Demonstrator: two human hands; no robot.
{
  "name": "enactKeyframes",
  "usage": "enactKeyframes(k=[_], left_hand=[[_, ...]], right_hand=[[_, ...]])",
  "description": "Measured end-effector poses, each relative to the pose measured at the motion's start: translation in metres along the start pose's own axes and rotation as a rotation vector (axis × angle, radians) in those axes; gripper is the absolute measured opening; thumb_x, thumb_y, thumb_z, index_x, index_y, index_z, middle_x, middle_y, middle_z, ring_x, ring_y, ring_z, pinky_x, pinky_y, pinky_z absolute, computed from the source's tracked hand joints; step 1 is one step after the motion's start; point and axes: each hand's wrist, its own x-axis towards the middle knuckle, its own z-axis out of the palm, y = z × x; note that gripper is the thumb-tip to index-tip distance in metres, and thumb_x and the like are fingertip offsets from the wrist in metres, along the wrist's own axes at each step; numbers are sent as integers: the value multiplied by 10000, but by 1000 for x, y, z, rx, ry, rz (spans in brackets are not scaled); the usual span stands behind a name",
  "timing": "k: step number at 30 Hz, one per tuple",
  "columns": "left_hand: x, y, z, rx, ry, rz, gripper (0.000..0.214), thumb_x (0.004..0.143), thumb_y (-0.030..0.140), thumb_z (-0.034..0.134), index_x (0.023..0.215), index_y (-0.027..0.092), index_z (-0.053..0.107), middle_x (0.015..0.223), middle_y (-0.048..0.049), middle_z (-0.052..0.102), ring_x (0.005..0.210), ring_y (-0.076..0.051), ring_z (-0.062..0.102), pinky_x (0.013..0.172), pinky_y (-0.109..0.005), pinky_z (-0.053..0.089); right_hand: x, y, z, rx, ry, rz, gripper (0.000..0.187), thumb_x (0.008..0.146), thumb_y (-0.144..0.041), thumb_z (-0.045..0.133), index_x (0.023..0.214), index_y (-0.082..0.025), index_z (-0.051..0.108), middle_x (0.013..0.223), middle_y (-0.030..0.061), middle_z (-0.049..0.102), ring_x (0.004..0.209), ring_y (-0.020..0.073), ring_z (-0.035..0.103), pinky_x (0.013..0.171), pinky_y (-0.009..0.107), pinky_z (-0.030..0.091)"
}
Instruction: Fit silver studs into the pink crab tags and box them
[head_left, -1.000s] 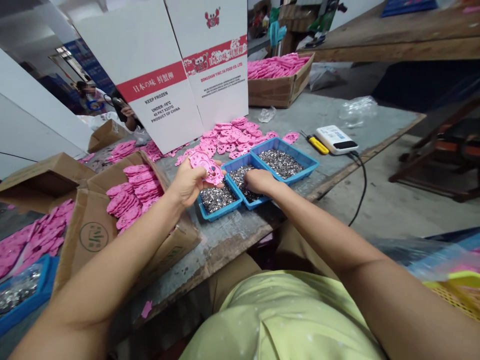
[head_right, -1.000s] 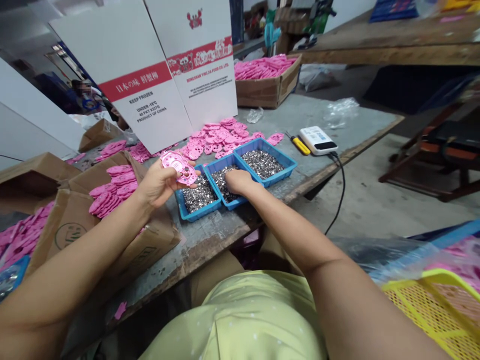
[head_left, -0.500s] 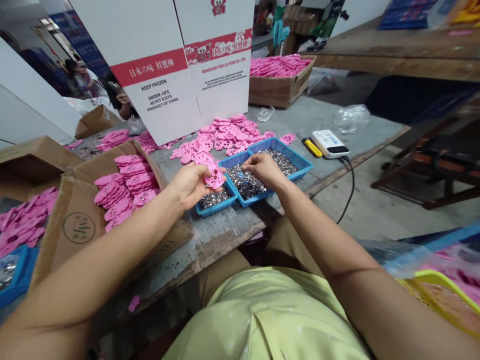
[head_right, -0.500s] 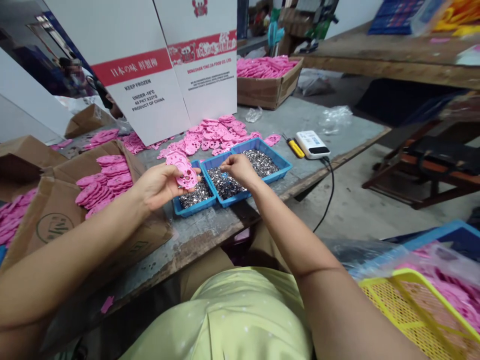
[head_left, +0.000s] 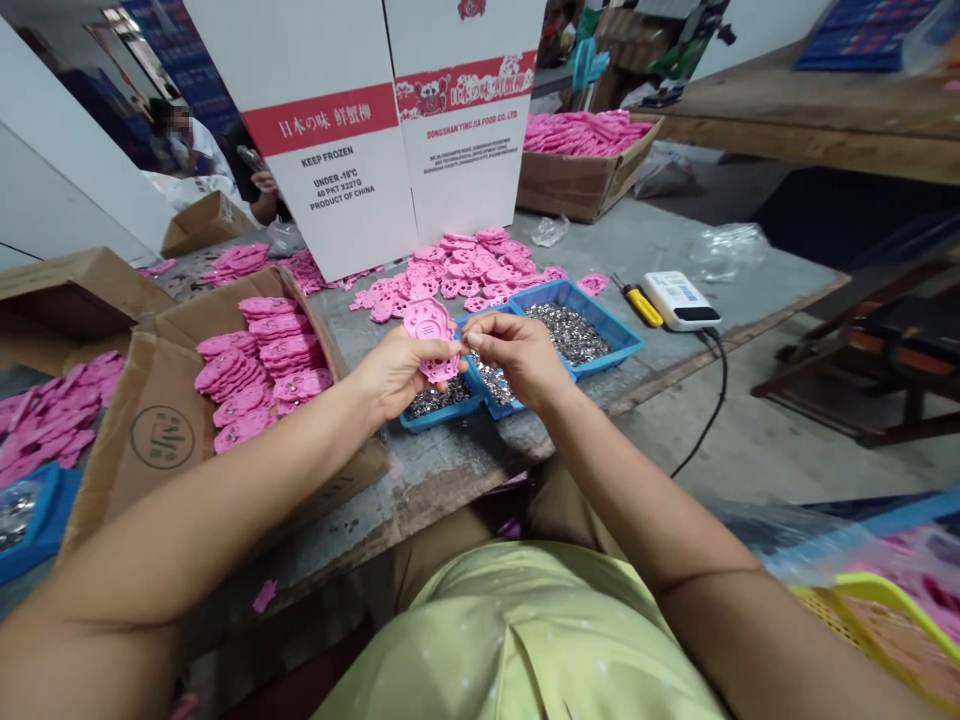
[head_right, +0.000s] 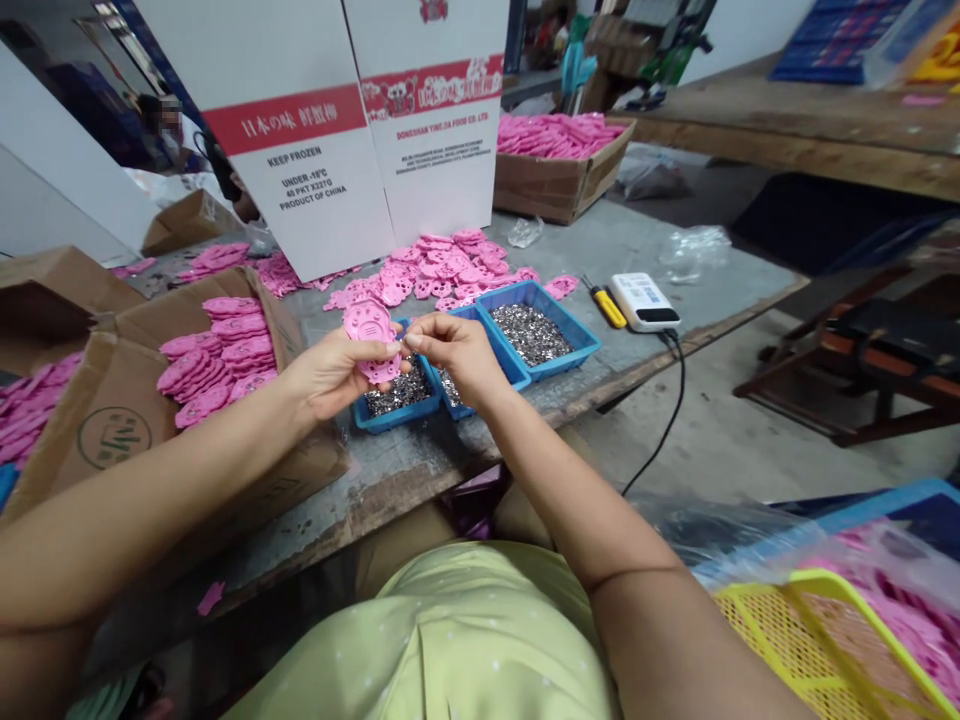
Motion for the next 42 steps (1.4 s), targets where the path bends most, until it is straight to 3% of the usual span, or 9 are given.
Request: enactKeyframes(k=[4, 7, 10, 14, 24, 32, 37, 42], left_hand=[[1, -1, -1, -10, 8, 2, 211, 709, -50, 700, 867, 87, 666, 686, -50, 705, 542, -159, 690, 436, -200, 509], [1, -1, -1, -8, 16, 17, 207, 689, -51, 701, 827, 95, 652, 656, -40, 685, 518, -156, 674, 387, -186, 452], [1, 0, 0, -12, 40, 20, 197, 684, -51, 687, 807, 98, 645, 622, -32, 663, 502, -157, 662, 348, -182, 391], [0, 1, 1, -22, 78, 12, 200, 681, -54, 685, 810, 93, 646, 615, -32, 667, 504, -148, 657, 395, -192, 437], [0, 1, 1, -21, 74, 13, 200, 672, -48, 710, 793, 100, 650, 620, -39, 664, 522, -158, 662, 427, -213, 432], [1, 0, -2, -21, 54, 20, 186, 671, -39, 716, 776, 100, 649, 627, -36, 661, 533, -146, 652, 447, -214, 441], [2, -2, -3, -40, 34, 51, 214, 655, -68, 708, 784, 93, 651, 645, -29, 665, 555, -130, 665, 552, -222, 548], [2, -3, -4, 35, 49, 71, 275, 627, -25, 804, 809, 114, 652, 662, -20, 675, 538, -139, 654, 461, -202, 484]], right_hand=[[-1, 4, 3, -28, 23, -55, 341, 696, -517, 902, 691, -225, 728, 828, 32, 692, 690, 140, 534, 624, 310, 449], [-2, 8, 6, -169, 63, -191, 290, 789, -488, 852, 705, -238, 731, 838, 32, 697, 818, 185, 623, 783, 362, 532], [-5, 13, 10, -359, 125, -351, 264, 891, -466, 768, 745, -248, 742, 865, 38, 706, 896, 211, 656, 856, 396, 551], [-10, 21, 11, -483, 160, -486, 184, 971, -387, 685, 888, -264, 794, 934, 50, 720, 930, 214, 672, 865, 396, 558], [-19, 17, 14, -467, 166, -380, 209, 961, -429, 682, 914, -274, 814, 985, 76, 727, 960, 243, 663, 919, 433, 548], [-16, 19, 12, -515, 177, -430, 164, 953, -397, 691, 912, -277, 795, 976, 74, 712, 922, 233, 653, 829, 405, 542], [-16, 14, 11, -592, 121, -523, 164, 981, -348, 643, 897, -256, 750, 958, 76, 682, 839, 208, 634, 783, 389, 526], [-13, 5, 10, -675, 131, -542, 234, 1025, -367, 552, 830, -250, 610, 917, 70, 652, 865, 215, 608, 794, 385, 490]])
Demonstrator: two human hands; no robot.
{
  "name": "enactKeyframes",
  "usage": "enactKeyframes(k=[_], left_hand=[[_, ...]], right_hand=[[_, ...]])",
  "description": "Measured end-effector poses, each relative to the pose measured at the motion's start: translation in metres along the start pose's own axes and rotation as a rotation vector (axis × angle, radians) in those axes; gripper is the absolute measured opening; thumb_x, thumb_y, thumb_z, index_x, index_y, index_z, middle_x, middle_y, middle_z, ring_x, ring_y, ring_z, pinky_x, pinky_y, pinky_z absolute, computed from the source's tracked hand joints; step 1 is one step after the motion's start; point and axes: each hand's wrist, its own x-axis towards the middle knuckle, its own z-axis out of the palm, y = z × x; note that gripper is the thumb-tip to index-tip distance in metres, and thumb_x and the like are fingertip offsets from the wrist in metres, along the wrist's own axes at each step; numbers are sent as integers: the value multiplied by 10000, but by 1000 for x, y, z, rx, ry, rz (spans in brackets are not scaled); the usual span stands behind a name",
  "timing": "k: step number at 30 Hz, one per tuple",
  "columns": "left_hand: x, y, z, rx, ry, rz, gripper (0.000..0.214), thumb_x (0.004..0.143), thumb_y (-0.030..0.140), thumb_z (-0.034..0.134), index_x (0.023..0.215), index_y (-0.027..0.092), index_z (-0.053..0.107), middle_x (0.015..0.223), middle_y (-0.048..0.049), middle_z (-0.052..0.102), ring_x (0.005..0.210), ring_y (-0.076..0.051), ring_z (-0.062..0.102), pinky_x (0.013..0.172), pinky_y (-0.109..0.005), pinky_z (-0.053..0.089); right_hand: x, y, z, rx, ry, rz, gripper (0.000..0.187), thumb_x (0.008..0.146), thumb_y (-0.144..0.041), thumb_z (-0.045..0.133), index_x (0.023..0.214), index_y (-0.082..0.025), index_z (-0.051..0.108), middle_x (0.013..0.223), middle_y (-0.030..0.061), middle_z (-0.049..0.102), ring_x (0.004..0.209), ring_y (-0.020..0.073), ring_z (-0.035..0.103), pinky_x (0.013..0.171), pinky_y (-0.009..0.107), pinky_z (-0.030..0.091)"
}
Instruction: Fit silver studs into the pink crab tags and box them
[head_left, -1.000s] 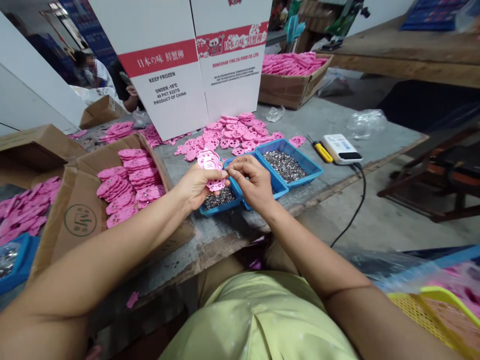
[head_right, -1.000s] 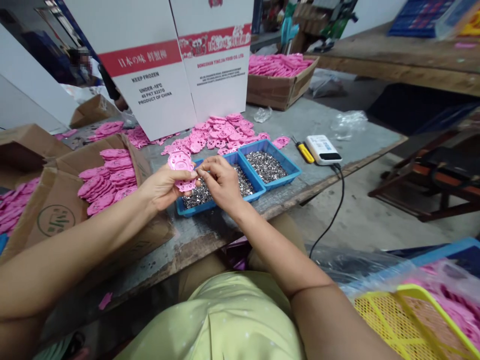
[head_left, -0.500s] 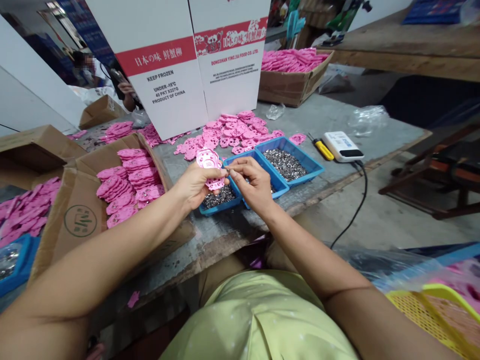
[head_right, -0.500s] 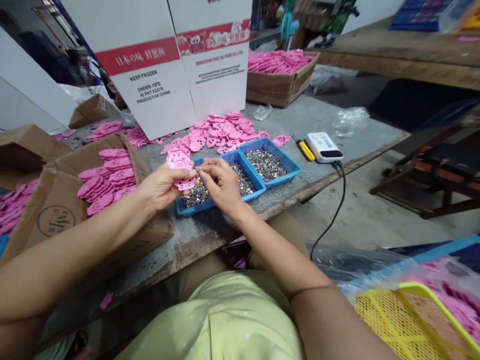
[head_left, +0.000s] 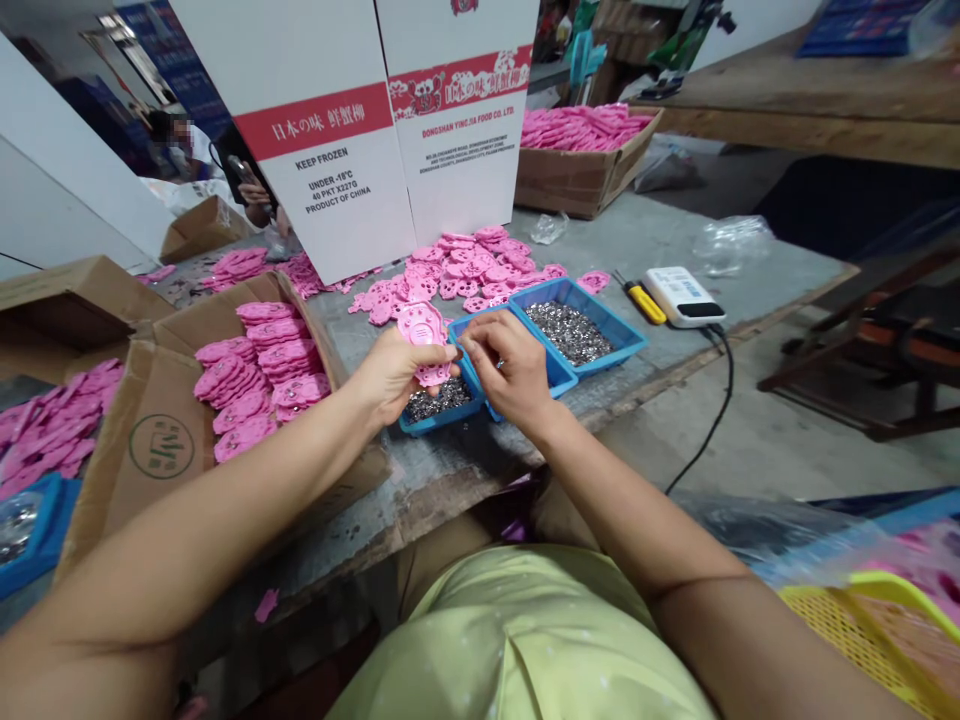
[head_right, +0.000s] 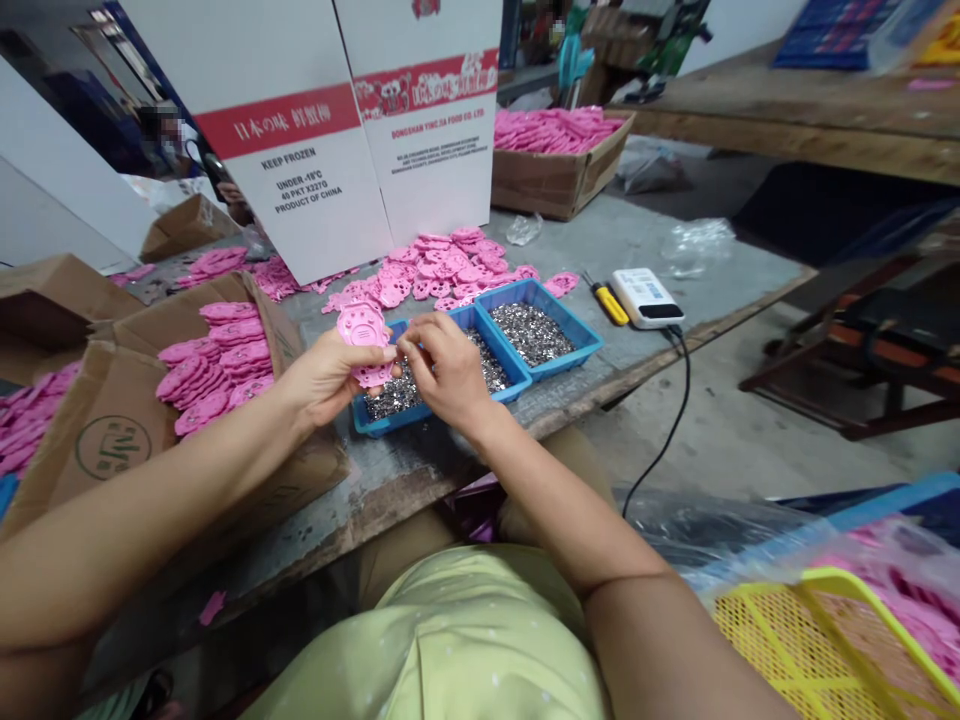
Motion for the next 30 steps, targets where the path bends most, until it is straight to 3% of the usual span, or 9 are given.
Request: enactKeyframes(k=[6, 11, 16, 21, 26, 30], left_hand=[[-5, 1, 6, 116, 72, 191, 267, 639, -43, 791, 748, 144, 636, 658, 25, 654, 563, -81, 581, 533, -173, 464], [-7, 2, 9, 205, 104, 233, 283, 621, -25, 807, 695, 156, 602, 642, 43, 611, 584, -82, 536, 558, -183, 419], [-5, 2, 8, 339, 164, 321, 286, 617, -28, 803, 661, 148, 581, 632, 58, 578, 611, -73, 499, 597, -179, 401], [-5, 4, 9, 289, 214, 303, 277, 603, -68, 739, 697, 154, 602, 647, 51, 603, 583, -70, 515, 557, -171, 402], [-3, 2, 7, 233, 178, 233, 276, 627, -41, 731, 742, 173, 600, 636, 34, 626, 529, -89, 537, 451, -179, 334], [-2, 2, 6, 248, 200, 258, 262, 630, -46, 739, 696, 164, 599, 611, 45, 595, 527, -75, 514, 476, -180, 365]], right_hand=[[7, 3, -8, -51, -136, 60, 308, 1047, -422, 506, 792, -252, 475, 808, 19, 553, 753, 183, 509, 725, 341, 403], [7, 2, -8, -61, -251, 92, 384, 1060, -521, 480, 787, -251, 462, 797, 13, 524, 728, 181, 477, 689, 331, 363], [9, -2, -8, -80, -301, 121, 332, 1042, -420, 524, 767, -246, 461, 783, 8, 511, 715, 177, 458, 683, 323, 338], [10, -4, -3, 38, -196, 240, 290, 957, -348, 644, 724, -232, 514, 734, -7, 520, 719, 169, 482, 703, 315, 341], [5, -3, 7, 372, -50, 499, 404, 825, -586, 760, 764, -222, 597, 687, -38, 524, 629, 127, 422, 632, 292, 347], [5, -4, 16, 502, -20, 586, 486, 694, -639, 841, 739, -218, 602, 648, -49, 530, 577, 101, 364, 574, 281, 307]])
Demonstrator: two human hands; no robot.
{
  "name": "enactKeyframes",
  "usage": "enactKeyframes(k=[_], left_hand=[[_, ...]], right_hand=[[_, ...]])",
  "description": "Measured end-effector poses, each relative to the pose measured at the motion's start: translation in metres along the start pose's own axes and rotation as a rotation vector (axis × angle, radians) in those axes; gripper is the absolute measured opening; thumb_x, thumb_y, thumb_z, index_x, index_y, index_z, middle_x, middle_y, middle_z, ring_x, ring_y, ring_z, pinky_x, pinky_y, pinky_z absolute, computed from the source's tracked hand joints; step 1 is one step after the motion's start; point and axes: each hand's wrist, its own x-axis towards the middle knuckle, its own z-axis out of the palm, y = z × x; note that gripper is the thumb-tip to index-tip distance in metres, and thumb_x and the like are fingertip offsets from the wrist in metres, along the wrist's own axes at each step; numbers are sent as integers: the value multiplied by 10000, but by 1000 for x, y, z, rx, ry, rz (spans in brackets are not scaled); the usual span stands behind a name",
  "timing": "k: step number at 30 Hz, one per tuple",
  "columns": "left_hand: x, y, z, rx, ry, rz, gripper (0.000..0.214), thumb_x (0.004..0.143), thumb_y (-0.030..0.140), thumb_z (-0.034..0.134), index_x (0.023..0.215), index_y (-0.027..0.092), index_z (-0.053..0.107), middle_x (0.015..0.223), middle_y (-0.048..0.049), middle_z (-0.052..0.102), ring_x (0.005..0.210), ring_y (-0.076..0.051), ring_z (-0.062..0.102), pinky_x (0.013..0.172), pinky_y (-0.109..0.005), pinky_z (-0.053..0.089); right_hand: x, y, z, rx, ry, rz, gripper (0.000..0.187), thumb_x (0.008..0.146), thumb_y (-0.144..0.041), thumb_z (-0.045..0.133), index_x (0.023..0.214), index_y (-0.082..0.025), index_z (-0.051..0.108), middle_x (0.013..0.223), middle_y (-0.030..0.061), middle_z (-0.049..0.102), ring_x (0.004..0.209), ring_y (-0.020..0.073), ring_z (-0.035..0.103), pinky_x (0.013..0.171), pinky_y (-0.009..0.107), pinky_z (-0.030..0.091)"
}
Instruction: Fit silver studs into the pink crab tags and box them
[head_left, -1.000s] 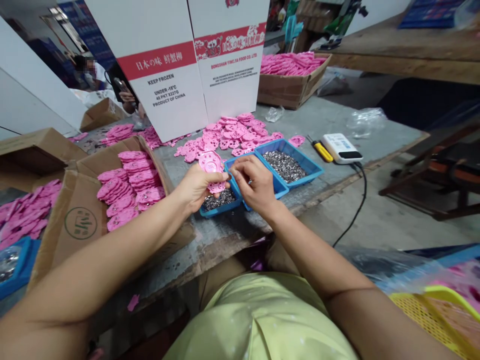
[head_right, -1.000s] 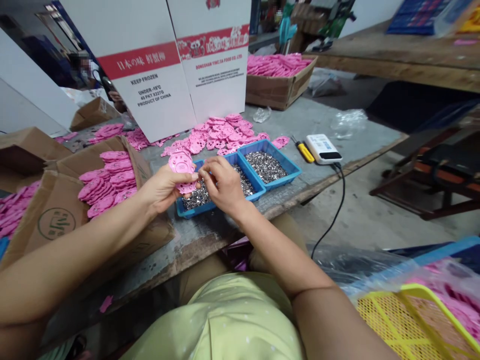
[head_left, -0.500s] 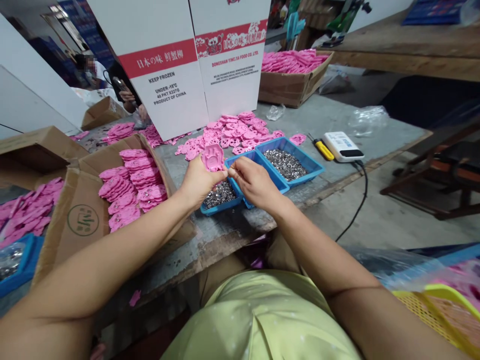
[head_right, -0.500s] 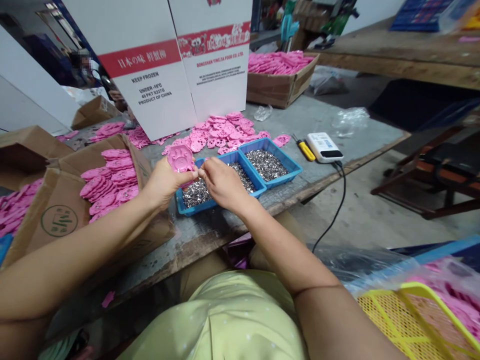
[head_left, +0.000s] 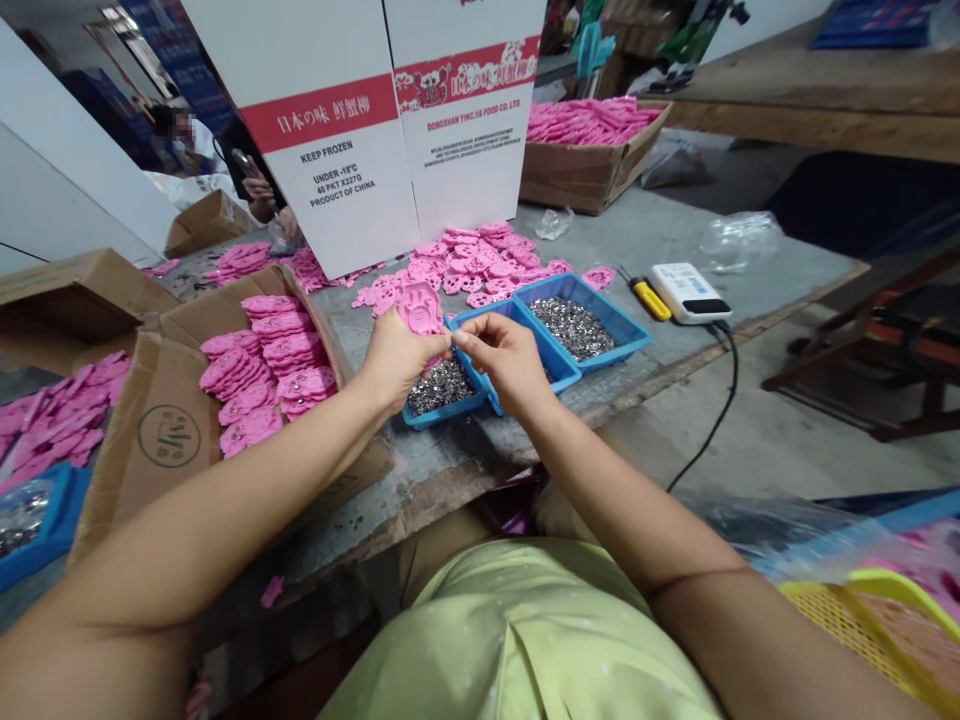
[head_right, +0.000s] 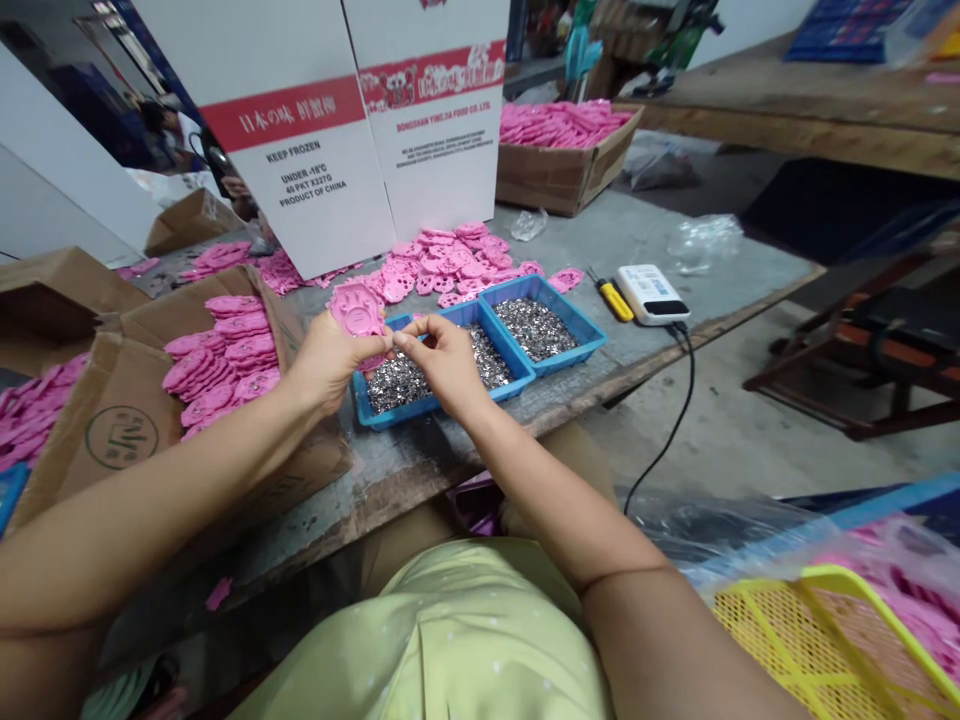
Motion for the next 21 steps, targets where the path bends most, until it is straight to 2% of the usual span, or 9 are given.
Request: enactKeyframes(k=[3, 7, 13, 15, 17, 21], left_hand=[[-1, 2, 1, 22, 9, 10, 251, 633, -39, 742, 685, 163, 602, 608, 44, 592, 537, -81, 511, 481, -188, 367], [-2, 3, 1, 36, 14, -9, 292, 626, -18, 766, 647, 177, 550, 586, 50, 551, 541, -82, 476, 477, -190, 340], [-2, 1, 2, -23, 15, -2, 335, 580, -54, 763, 679, 169, 534, 628, 54, 553, 569, -69, 502, 525, -181, 380], [-2, 1, 1, -92, -38, -17, 331, 582, -21, 765, 741, 173, 550, 651, 48, 579, 573, -82, 537, 517, -187, 395], [-2, 0, 0, -185, -150, -36, 293, 587, 25, 730, 772, 173, 559, 657, 35, 588, 570, -102, 555, 492, -204, 410], [0, -1, -2, -316, -378, -47, 290, 554, 35, 684, 789, 160, 569, 701, 10, 600, 612, -118, 568, 534, -250, 502]], right_hand=[[1, 0, 4, 26, 5, -13, 445, 707, -599, 836, 711, -213, 614, 626, -45, 536, 575, 100, 370, 570, 280, 307], [-1, -3, 6, 4, 24, -67, 377, 752, -528, 820, 700, -207, 630, 668, -25, 578, 632, 115, 448, 613, 279, 367], [-4, -3, 7, 20, 7, -72, 380, 778, -529, 832, 738, -210, 630, 710, -7, 623, 661, 126, 514, 660, 295, 437], [-3, -4, 5, 59, -3, -97, 382, 786, -534, 830, 741, -218, 622, 723, -7, 610, 665, 131, 525, 678, 308, 474], [0, -6, 2, 84, -8, -131, 380, 799, -543, 817, 740, -226, 616, 784, 3, 604, 686, 135, 532, 669, 314, 504], [5, -17, -12, -21, -20, -211, 351, 815, -514, 806, 713, -228, 630, 1040, 58, 616, 886, 173, 589, 688, 315, 554]])
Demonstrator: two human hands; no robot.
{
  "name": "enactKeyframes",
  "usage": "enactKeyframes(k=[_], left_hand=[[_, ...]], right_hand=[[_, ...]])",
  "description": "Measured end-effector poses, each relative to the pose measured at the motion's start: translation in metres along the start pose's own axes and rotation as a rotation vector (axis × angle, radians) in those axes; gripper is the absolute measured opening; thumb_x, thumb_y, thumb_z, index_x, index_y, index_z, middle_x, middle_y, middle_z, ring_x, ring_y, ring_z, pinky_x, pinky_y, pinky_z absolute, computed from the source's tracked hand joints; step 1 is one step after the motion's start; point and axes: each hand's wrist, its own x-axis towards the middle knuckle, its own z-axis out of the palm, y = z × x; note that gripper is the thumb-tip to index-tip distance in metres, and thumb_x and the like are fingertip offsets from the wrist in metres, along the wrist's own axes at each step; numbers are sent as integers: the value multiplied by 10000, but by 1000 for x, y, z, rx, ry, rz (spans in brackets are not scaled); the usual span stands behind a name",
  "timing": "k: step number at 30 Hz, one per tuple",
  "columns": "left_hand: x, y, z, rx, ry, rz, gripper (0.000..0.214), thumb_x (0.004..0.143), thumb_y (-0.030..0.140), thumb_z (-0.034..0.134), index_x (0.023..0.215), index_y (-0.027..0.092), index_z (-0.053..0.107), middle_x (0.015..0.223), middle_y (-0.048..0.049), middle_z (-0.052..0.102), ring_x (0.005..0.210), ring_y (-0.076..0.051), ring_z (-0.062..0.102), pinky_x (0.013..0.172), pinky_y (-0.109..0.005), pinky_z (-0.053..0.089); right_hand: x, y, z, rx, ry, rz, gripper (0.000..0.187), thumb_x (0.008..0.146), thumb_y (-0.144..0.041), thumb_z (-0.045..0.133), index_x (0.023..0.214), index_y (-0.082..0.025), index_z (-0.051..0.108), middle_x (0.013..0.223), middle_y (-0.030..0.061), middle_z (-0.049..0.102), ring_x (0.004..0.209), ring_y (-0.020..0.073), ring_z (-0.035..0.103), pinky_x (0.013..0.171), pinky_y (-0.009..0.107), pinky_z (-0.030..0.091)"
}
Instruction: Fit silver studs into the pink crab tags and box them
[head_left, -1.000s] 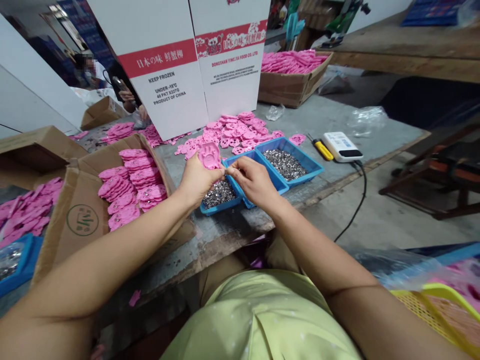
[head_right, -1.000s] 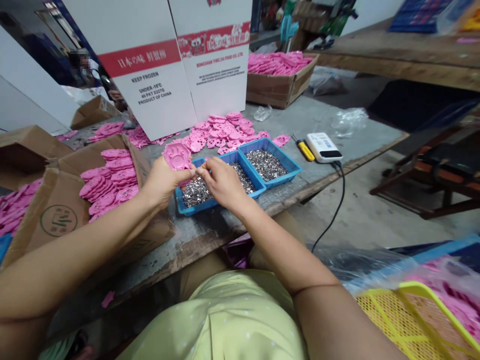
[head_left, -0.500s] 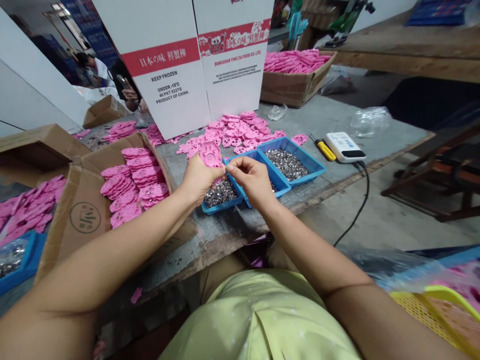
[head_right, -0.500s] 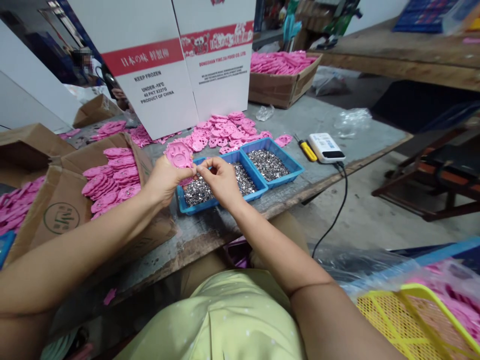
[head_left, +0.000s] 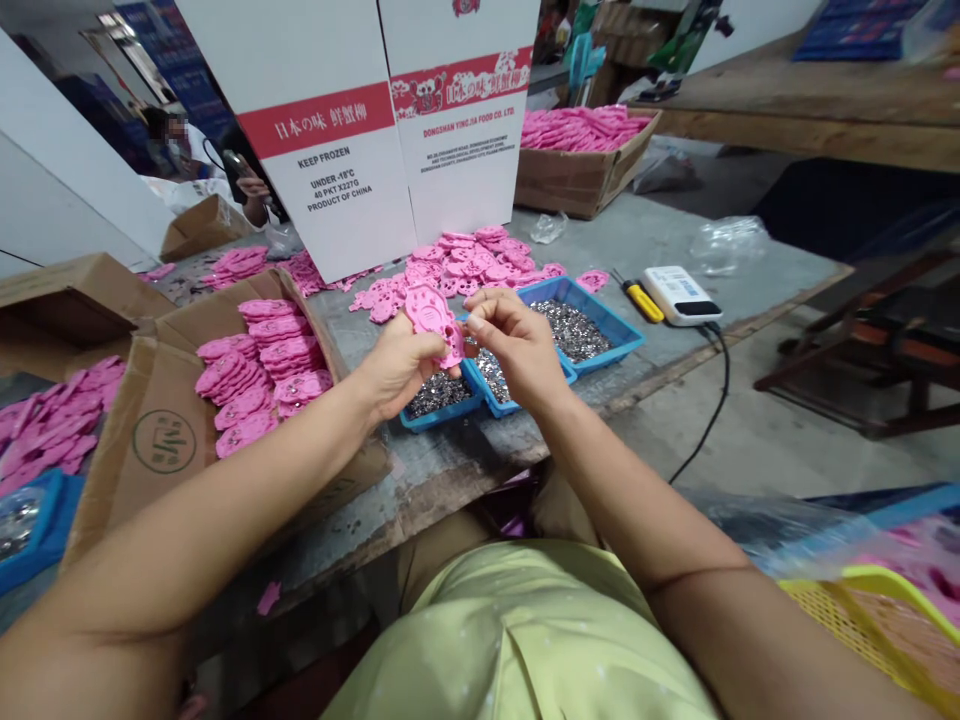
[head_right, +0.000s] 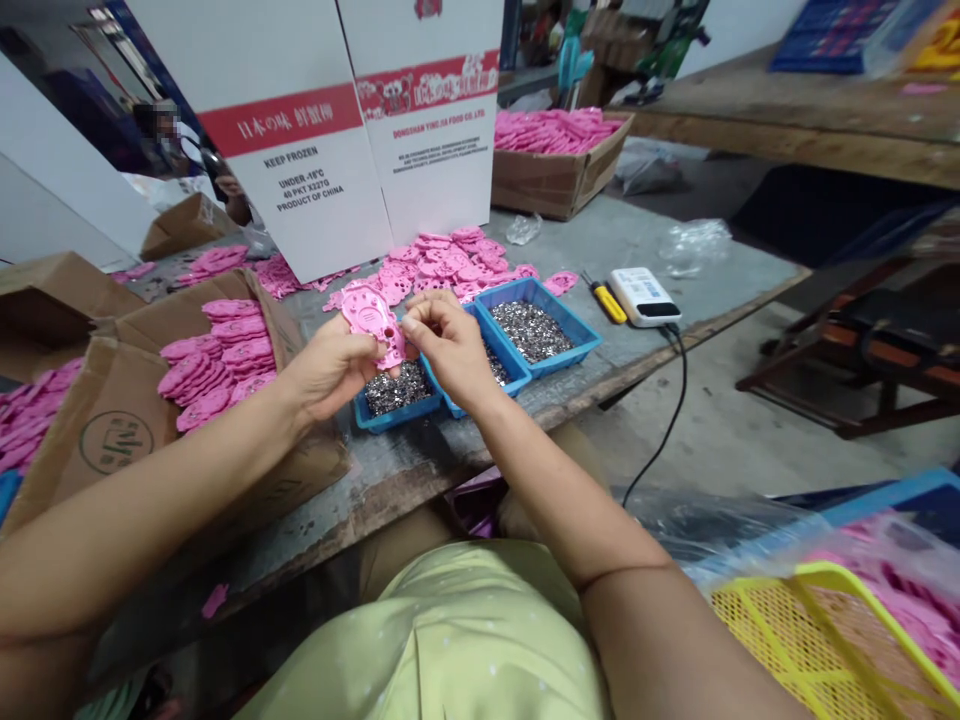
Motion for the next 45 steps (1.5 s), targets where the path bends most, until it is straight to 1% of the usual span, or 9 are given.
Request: enactKeyframes(k=[4, 6, 9, 12, 17, 23, 28, 39, 45], left_hand=[[1, -2, -4, -7, -113, -9, 415, 623, 44, 789, 976, 159, 604, 847, -17, 660, 692, -136, 626, 613, -274, 554], [1, -3, -5, 1, -132, -6, 476, 642, 60, 832, 1042, 170, 599, 916, -28, 683, 732, -146, 657, 619, -262, 553], [1, -5, -7, 24, -156, -14, 510, 662, 99, 861, 1090, 176, 594, 983, -49, 704, 808, -182, 711, 606, -245, 541], [1, -6, -7, 48, -155, -15, 488, 685, 115, 855, 1092, 175, 593, 1004, -64, 714, 829, -197, 731, 588, -239, 535], [1, -4, -6, 61, -178, -13, 476, 693, 123, 844, 1085, 177, 580, 978, -61, 719, 786, -194, 738, 540, -227, 512], [0, -3, -4, 76, -175, -16, 479, 670, 119, 840, 1060, 184, 569, 983, -54, 719, 796, -197, 747, 530, -226, 523], [1, -5, -5, 87, -184, -12, 488, 679, 133, 842, 1082, 183, 572, 960, -46, 713, 784, -188, 747, 520, -212, 514], [3, -7, -10, 111, -249, 4, 411, 745, 205, 851, 1058, 175, 586, 984, -60, 713, 769, -172, 735, 534, -216, 527], [1, -7, -9, 105, -245, -24, 448, 711, 170, 843, 1080, 171, 589, 1036, -72, 728, 740, -164, 730, 529, -219, 527]], right_hand=[[6, -12, -15, -130, -90, -30, 343, 848, -508, 776, 725, -222, 630, 1228, 83, 600, 1039, 217, 601, 729, 345, 586], [8, -16, -20, -191, -129, -71, 330, 878, -487, 749, 734, -219, 624, 1269, 87, 604, 1140, 244, 591, 838, 392, 595], [11, -19, -26, -297, -173, -155, 263, 906, -417, 716, 757, -222, 621, 1281, 78, 623, 1250, 264, 564, 1069, 485, 516], [15, -19, -30, -391, -206, -214, 191, 906, -351, 694, 779, -228, 620, 1278, 68, 638, 1267, 271, 558, 1162, 532, 430], [18, -16, -33, -487, -246, -262, 137, 912, -307, 671, 806, -239, 616, 1272, 61, 640, 1243, 272, 564, 1159, 531, 423], [21, -16, -35, -538, -279, -294, 222, 954, -397, 674, 812, -238, 608, 1280, 71, 621, 1243, 274, 561, 1153, 521, 426], [23, -19, -35, -577, -308, -302, 277, 960, -458, 680, 808, -236, 616, 1274, 84, 614, 1257, 294, 549, 1155, 558, 423], [26, -20, -36, -643, -354, -288, 130, 912, -255, 676, 803, -226, 611, 1253, 89, 611, 1253, 295, 538, 1140, 537, 422], [23, -20, -34, -594, -335, -217, 111, 855, -215, 716, 800, -220, 621, 1249, 88, 611, 1234, 293, 554, 1113, 528, 454]])
